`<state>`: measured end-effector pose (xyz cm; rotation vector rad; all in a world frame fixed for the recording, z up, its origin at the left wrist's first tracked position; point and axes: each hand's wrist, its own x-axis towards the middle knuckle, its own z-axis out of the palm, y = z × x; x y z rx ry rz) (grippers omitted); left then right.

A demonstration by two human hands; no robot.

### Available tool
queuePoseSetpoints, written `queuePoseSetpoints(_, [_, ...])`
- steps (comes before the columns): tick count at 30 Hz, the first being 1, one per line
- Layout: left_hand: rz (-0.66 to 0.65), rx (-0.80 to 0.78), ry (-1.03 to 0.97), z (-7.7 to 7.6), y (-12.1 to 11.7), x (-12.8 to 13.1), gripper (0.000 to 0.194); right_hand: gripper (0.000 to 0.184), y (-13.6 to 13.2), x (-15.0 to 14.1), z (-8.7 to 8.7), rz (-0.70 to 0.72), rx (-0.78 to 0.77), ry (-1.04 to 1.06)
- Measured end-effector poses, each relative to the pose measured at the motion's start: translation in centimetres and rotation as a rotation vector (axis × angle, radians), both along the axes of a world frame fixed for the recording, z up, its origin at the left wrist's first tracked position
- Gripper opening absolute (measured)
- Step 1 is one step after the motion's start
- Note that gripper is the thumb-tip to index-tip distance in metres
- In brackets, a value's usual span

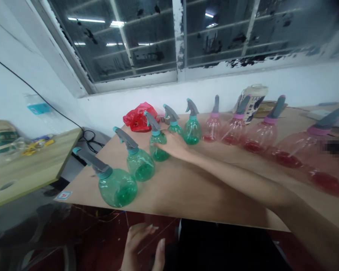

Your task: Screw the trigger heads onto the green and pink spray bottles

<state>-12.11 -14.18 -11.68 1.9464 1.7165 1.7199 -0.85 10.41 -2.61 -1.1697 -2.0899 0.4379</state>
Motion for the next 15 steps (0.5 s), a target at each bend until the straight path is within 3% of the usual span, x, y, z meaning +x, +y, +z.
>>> queuePoseSetpoints(4, [-0.087, -0.061, -0.018, 1.2, 0.7, 0.8, 0.023, 0.056, -1.4, 2.1, 0.1, 0.036, 0.016, -0.032])
queuePoseSetpoints(8, [-0.179, -0.244, 0.06, 2.3, 2.7, 1.3, 0.024, 0.057, -3.9, 6.1, -0.2, 0.018, 0.043, -0.066])
queuePoseSetpoints(12, [-0.271, -0.389, 0.038, 2.2, 7.5, 2.7, 0.048, 0.054, -6.3, 10.9, -0.4, -0.019, 0.083, -0.099])
queuePoseSetpoints(15, [-0.322, -0.458, -0.007, 2.2, 11.8, 4.9, 0.079, 0.05, -7.7, 14.2, -0.3, -0.032, 0.074, -0.122])
